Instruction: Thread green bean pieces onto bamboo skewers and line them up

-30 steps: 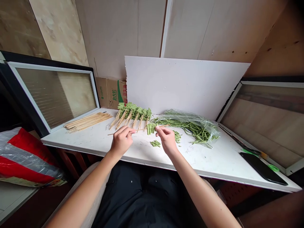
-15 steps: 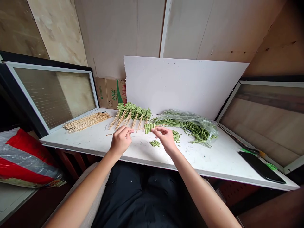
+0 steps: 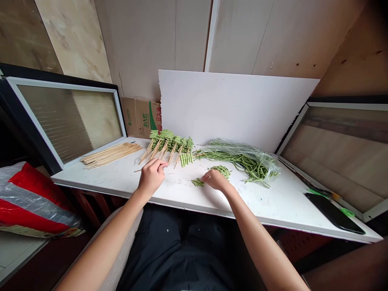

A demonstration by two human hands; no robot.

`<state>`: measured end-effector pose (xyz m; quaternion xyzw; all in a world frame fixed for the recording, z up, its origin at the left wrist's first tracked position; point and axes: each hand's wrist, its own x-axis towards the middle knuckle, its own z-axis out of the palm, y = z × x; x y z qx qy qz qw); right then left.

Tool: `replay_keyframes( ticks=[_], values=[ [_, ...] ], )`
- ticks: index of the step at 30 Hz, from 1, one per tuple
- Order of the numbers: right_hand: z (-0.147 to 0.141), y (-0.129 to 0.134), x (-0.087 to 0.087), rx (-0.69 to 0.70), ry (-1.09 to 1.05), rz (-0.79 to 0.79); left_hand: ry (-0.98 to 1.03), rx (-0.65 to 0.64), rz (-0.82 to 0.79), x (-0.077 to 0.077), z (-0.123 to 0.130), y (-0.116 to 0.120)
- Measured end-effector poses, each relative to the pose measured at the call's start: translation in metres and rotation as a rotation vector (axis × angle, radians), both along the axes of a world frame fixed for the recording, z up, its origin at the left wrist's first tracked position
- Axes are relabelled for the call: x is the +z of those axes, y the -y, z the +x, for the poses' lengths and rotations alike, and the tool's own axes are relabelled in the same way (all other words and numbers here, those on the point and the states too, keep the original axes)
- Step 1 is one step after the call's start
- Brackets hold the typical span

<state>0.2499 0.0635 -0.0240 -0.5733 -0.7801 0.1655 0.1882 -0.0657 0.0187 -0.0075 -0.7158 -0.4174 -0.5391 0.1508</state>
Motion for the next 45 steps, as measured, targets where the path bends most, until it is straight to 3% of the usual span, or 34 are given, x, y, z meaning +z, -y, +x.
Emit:
replay_keyframes(
  ticks=[3, 11, 15, 19, 23, 30, 38, 45],
  values=[
    [-0.002, -0.004, -0.008, -0.012, 0.013, -0.105, 0.002, -0.002, -0.015, -0.001, 0.000, -0.001],
    [-0.008, -0.005, -0.010, 0.005, -0.097, -0.134, -0.009, -0.005, -0.018, -0.004, 0.001, -0.001],
    [0.005, -0.009, -0.003, 0.004, -0.161, -0.039, -0.013, 0.008, -0.014, -0.001, -0.001, -0.001],
    [0.031, -0.017, 0.009, -0.097, -0.213, 0.083, -0.015, 0.005, -0.009, 0.001, -0.003, -0.001],
    [0.045, -0.018, 0.014, -0.135, -0.254, 0.094, -0.015, -0.001, -0.002, 0.001, -0.003, -0.001],
    [0.021, -0.011, 0.003, 0.070, -0.148, -0.085, -0.031, -0.015, -0.019, -0.002, -0.001, 0.000],
    [0.020, -0.020, -0.013, -0.256, 0.061, -0.022, -0.025, -0.013, -0.027, 0.000, -0.001, -0.001],
    [0.015, -0.021, -0.023, -0.288, 0.078, 0.009, -0.019, -0.017, -0.056, -0.001, -0.001, -0.001]
  ],
)
